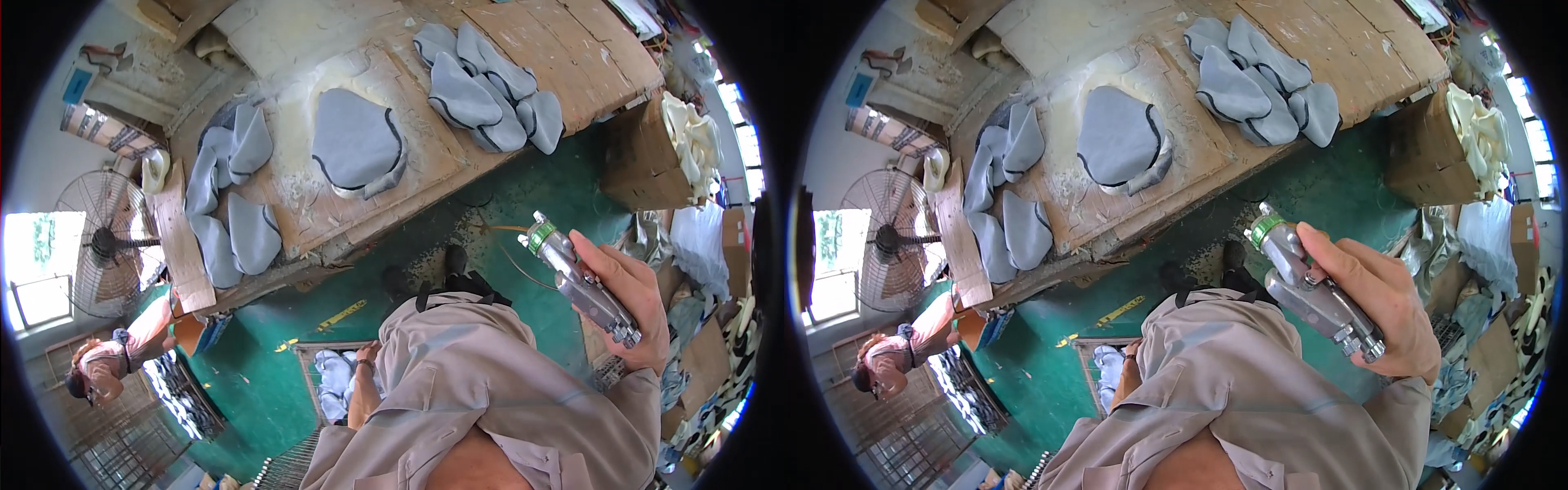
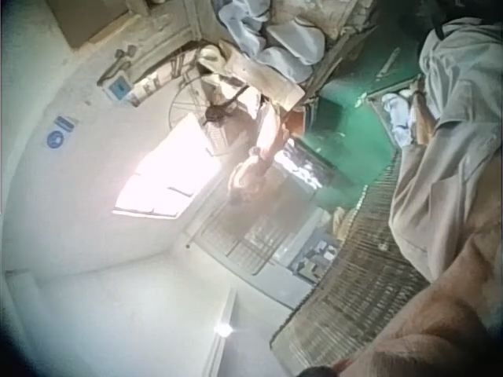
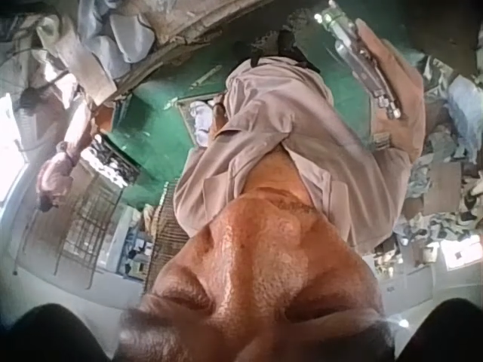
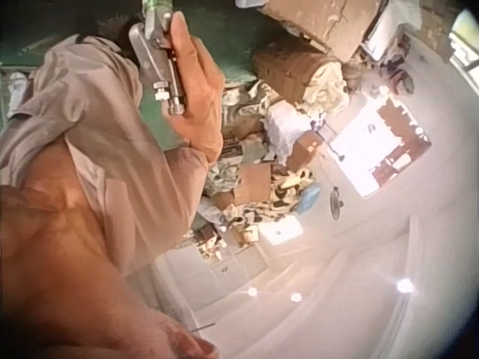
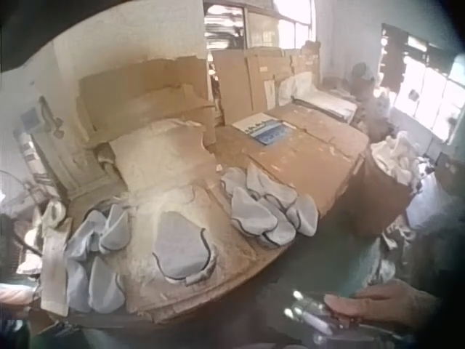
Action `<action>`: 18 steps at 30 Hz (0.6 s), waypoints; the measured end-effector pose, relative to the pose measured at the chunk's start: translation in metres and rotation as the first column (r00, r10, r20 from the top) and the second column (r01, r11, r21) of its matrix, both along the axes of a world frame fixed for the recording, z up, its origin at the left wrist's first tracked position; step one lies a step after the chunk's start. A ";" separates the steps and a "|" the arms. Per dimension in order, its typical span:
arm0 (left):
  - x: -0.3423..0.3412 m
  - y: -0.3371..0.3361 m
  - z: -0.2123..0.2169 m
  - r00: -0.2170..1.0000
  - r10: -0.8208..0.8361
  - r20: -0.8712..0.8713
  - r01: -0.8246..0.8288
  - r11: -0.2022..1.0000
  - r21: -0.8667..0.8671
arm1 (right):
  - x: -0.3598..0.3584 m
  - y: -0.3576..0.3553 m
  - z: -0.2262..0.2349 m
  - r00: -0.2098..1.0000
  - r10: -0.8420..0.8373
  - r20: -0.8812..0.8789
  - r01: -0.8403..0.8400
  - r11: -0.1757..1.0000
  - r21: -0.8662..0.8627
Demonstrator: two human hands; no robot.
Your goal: Applying adhesive to shoe lining components and organizing them onto a drying rack.
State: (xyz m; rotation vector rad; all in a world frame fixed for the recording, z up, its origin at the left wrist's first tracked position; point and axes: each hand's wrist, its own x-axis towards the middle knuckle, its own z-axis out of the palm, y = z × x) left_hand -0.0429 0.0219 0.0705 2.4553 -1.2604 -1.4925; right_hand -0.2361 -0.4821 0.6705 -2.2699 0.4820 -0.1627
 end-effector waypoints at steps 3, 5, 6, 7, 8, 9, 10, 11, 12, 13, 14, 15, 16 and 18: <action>-0.009 0.010 -0.015 0.986 0.166 -0.017 -0.167 0.984 -0.058 | 0.023 0.019 0.008 0.999 -0.039 -0.013 0.038 0.998 -0.055; -0.005 0.006 -0.031 0.317 0.792 -0.522 -0.926 0.377 0.009 | 0.033 0.024 0.011 1.000 -0.010 0.009 0.011 0.998 -0.067; -0.005 -0.003 -0.031 0.308 0.784 -0.539 -0.926 0.377 0.020 | 0.037 0.033 0.012 1.000 -0.010 -0.008 0.010 0.997 -0.081; 0.010 -0.028 -0.017 0.111 0.919 -0.379 -0.976 0.173 0.133 | 0.038 0.043 0.006 0.994 -0.097 -0.048 0.093 0.993 -0.076; 0.022 -0.040 -0.010 0.033 0.925 -0.378 -0.973 0.115 0.198 | 0.040 0.049 0.006 0.981 -0.178 -0.076 0.173 0.983 -0.065; 0.033 -0.035 -0.005 -0.061 0.932 -0.357 -0.967 0.034 0.254 | 0.045 0.050 0.003 0.984 -0.160 -0.080 0.156 0.986 -0.054; 0.043 -0.035 -0.006 -0.067 0.931 -0.358 -0.964 0.032 0.264 | 0.049 0.054 0.007 0.985 -0.160 -0.068 0.154 0.984 -0.088; 0.056 -0.037 -0.009 -0.046 0.929 -0.367 -0.963 0.058 0.265 | 0.050 0.060 0.012 0.984 -0.169 -0.053 0.162 0.979 -0.127; 0.066 -0.039 -0.013 -0.024 0.926 -0.376 -0.961 0.082 0.265 | 0.054 0.069 0.014 0.974 -0.226 -0.002 0.224 0.965 -0.135; 0.074 -0.043 -0.013 -0.023 0.924 -0.382 -0.958 0.090 0.273 | 0.056 0.074 0.018 0.973 -0.231 -0.009 0.228 0.963 -0.143; 0.081 -0.048 -0.012 0.032 0.930 -0.365 -0.960 0.131 0.248 | 0.058 0.079 0.022 0.969 -0.245 -0.041 0.237 0.961 -0.145; 0.086 -0.050 -0.010 0.086 0.934 -0.347 -0.960 0.171 0.223 | 0.060 0.084 0.025 0.963 -0.258 -0.073 0.246 0.958 -0.146; 0.093 -0.050 -0.011 0.106 0.927 -0.359 -0.958 0.192 0.214 | 0.058 0.087 0.026 0.973 -0.209 -0.093 0.192 0.967 -0.166; 0.098 -0.047 -0.013 0.127 0.931 -0.342 -0.956 0.207 0.208 | 0.065 0.102 0.031 0.960 -0.257 -0.108 0.233 0.953 -0.196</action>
